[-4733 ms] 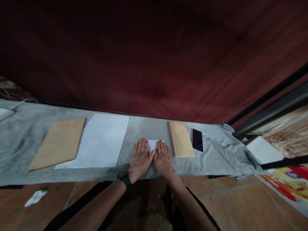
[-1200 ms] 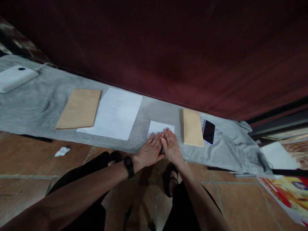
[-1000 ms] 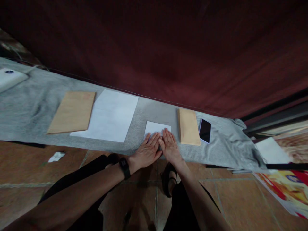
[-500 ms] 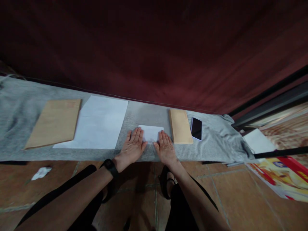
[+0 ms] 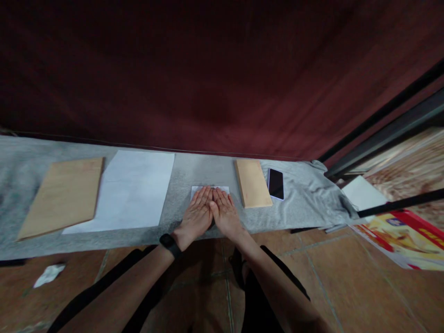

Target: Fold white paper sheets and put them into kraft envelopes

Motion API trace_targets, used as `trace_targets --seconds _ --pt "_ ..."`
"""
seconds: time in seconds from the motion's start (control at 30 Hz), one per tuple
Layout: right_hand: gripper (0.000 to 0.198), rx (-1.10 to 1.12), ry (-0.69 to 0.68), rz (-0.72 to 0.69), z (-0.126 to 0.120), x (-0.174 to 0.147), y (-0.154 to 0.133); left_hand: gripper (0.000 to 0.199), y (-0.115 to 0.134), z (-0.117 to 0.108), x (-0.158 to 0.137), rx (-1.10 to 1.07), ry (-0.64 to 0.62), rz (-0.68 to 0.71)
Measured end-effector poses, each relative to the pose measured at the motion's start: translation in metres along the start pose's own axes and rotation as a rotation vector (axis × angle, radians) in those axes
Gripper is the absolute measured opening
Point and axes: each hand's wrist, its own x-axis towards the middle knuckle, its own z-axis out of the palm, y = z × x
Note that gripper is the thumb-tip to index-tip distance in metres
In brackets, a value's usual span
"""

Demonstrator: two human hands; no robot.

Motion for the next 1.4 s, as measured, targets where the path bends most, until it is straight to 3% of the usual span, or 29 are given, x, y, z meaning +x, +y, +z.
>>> trace_targets --seconds 0.33,0.67,1.03,1.2,1.3,1.4 --pt "0.057 -0.02 -0.012 0.058 0.008 0.012 0.001 0.06 -0.003 0.018 0.009 0.051 -0.018 -0.048" --pt "0.06 -0.068 0.076 0.087 0.015 0.007 0.016 0.062 -0.01 0.008 0.003 0.044 0.003 -0.081" --pt "0.066 -0.111 0.126 0.117 0.017 0.0 0.022 0.064 -0.023 0.008 -0.003 0.075 -0.004 -0.207" --pt "0.068 -0.112 0.15 0.128 0.014 -0.005 0.022 0.064 -0.026 0.008 -0.007 0.077 0.062 -0.236" --pt "0.064 -0.079 0.146 0.083 0.008 -0.012 0.015 0.065 -0.019 0.005 -0.014 0.052 0.128 -0.174" --pt "0.06 -0.023 0.094 -0.028 0.004 -0.025 0.004 0.065 -0.005 0.004 -0.024 0.011 0.117 0.002"
